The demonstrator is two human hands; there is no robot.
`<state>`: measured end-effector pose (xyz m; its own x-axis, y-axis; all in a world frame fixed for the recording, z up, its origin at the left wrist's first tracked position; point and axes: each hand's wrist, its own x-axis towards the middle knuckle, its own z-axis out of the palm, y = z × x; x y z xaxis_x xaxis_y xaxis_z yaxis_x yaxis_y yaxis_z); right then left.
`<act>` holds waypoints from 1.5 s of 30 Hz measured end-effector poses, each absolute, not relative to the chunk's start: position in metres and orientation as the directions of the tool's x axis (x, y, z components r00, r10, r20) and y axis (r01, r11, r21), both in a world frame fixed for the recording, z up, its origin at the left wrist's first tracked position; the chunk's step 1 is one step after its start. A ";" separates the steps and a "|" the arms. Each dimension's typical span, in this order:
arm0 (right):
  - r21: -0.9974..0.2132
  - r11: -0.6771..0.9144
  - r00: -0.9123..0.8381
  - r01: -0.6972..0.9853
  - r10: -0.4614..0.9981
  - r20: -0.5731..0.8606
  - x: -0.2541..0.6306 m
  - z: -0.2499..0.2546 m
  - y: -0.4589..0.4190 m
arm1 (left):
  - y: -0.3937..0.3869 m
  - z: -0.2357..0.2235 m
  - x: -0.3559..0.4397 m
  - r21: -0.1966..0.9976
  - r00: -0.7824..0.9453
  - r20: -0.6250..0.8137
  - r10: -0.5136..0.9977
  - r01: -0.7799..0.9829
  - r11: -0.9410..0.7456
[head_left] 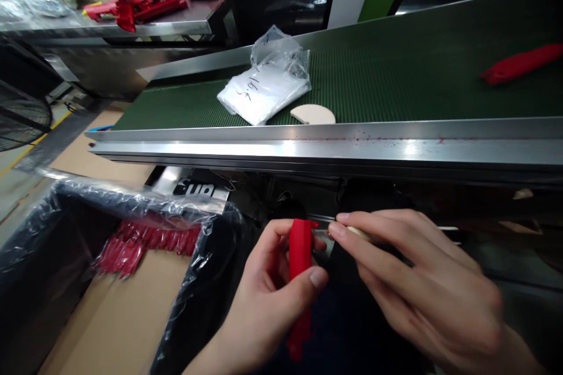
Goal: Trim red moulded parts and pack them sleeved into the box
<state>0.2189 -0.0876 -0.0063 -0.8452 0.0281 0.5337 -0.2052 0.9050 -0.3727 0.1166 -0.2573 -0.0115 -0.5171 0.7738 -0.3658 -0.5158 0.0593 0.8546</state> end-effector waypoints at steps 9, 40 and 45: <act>-0.364 0.913 -0.842 -0.183 0.045 0.538 0.218 -0.012 -0.086 | -0.256 -0.011 0.115 0.853 -0.497 -0.383 0.779 -0.513 0.092; -0.545 0.813 -0.826 -0.203 0.157 0.542 0.226 -0.017 -0.094 | -0.248 -0.020 0.121 0.468 -0.286 -0.276 0.917 -0.874 -0.132; -0.552 0.811 -0.828 -0.196 0.165 0.536 0.226 -0.018 -0.095 | -0.248 -0.022 0.120 0.488 -0.284 -0.239 0.929 -0.862 -0.138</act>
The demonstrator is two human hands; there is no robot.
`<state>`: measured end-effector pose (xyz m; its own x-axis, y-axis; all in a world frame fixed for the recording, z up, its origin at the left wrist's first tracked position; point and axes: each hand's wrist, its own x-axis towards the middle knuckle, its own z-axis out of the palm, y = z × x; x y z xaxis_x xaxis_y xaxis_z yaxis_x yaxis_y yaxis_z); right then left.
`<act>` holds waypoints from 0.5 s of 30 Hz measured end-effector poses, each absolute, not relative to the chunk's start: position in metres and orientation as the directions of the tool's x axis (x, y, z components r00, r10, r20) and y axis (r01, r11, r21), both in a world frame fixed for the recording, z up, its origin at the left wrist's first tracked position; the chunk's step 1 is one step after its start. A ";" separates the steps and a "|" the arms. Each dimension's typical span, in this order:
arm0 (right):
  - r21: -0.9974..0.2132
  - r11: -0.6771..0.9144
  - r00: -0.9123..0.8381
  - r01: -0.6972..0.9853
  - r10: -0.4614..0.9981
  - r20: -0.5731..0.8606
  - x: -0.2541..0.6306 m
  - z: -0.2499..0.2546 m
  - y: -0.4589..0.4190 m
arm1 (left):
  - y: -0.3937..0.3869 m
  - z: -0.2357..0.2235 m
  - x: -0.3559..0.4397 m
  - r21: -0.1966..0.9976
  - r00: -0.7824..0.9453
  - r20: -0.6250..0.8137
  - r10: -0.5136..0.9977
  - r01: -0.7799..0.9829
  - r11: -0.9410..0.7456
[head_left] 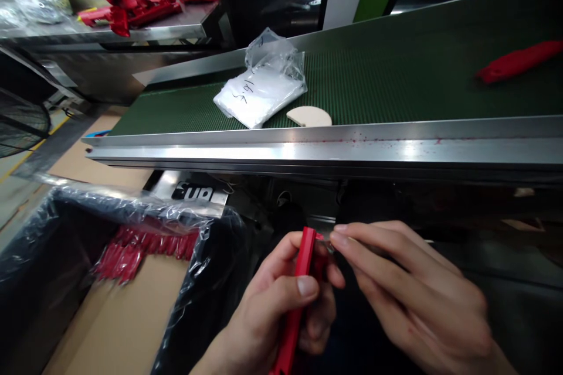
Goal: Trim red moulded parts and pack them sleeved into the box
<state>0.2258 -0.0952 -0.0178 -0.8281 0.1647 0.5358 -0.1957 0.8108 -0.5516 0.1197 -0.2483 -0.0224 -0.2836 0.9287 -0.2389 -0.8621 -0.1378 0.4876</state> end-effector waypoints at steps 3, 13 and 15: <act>-0.530 0.826 -0.819 -0.191 0.163 0.550 0.226 -0.018 -0.093 | -0.250 -0.024 0.120 0.474 -0.271 -0.217 0.938 -0.869 -0.142; -0.619 0.784 -0.787 -0.056 0.346 0.510 0.229 -0.017 -0.086 | -0.251 -0.025 0.124 0.288 -0.191 -0.177 0.965 -0.948 -0.135; -0.603 0.785 -0.821 -0.141 0.248 0.514 0.230 -0.015 -0.090 | -0.249 -0.022 0.122 0.236 -0.180 -0.196 0.964 -0.963 -0.132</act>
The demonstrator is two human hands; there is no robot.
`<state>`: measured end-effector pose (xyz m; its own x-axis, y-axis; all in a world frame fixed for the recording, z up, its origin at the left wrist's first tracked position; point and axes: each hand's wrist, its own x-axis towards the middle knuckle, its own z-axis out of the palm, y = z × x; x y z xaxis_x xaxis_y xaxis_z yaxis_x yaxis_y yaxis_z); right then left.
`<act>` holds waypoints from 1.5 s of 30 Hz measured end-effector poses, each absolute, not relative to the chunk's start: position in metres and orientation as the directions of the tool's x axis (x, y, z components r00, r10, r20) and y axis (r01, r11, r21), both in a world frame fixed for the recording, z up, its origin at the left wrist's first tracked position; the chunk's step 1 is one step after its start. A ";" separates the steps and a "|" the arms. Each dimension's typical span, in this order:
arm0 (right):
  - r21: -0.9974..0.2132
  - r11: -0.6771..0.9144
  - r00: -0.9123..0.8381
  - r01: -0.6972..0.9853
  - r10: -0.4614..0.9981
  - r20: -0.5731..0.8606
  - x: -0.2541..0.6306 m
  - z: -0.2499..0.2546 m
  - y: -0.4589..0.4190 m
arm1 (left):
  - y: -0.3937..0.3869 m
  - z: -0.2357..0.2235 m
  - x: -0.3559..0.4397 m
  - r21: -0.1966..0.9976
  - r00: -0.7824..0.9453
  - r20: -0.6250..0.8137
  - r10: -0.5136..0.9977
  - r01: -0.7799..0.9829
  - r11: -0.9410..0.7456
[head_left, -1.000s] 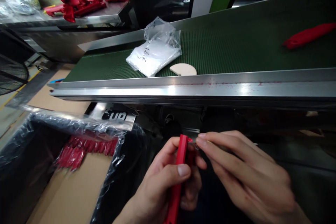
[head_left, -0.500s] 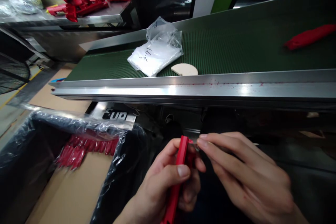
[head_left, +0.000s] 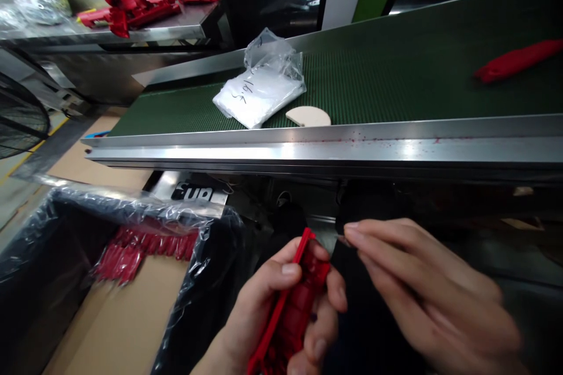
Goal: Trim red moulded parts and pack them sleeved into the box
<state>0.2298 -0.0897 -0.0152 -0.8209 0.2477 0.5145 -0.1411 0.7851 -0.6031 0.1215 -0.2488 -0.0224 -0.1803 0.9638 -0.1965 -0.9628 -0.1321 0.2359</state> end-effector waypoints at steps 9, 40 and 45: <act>-0.490 0.857 -0.847 -0.157 0.138 0.514 0.229 -0.015 -0.091 | -0.251 -0.024 0.126 0.120 -0.115 -0.243 0.963 -0.989 -0.088; -0.312 0.950 -0.792 -0.026 0.170 0.586 0.234 -0.021 -0.087 | -0.252 -0.033 0.140 0.100 0.012 -0.481 0.877 -0.993 0.068; -0.440 0.897 -0.699 0.040 0.340 0.630 0.233 -0.022 -0.078 | -0.255 -0.059 0.152 0.231 -0.174 -0.367 0.914 -0.969 -0.092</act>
<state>0.2327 -0.0784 -0.0225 -0.6985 0.3399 0.6297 0.0401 0.8972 -0.4398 0.1524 -0.2554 -0.0590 -0.1743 0.9138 -0.3668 -0.9685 -0.0919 0.2314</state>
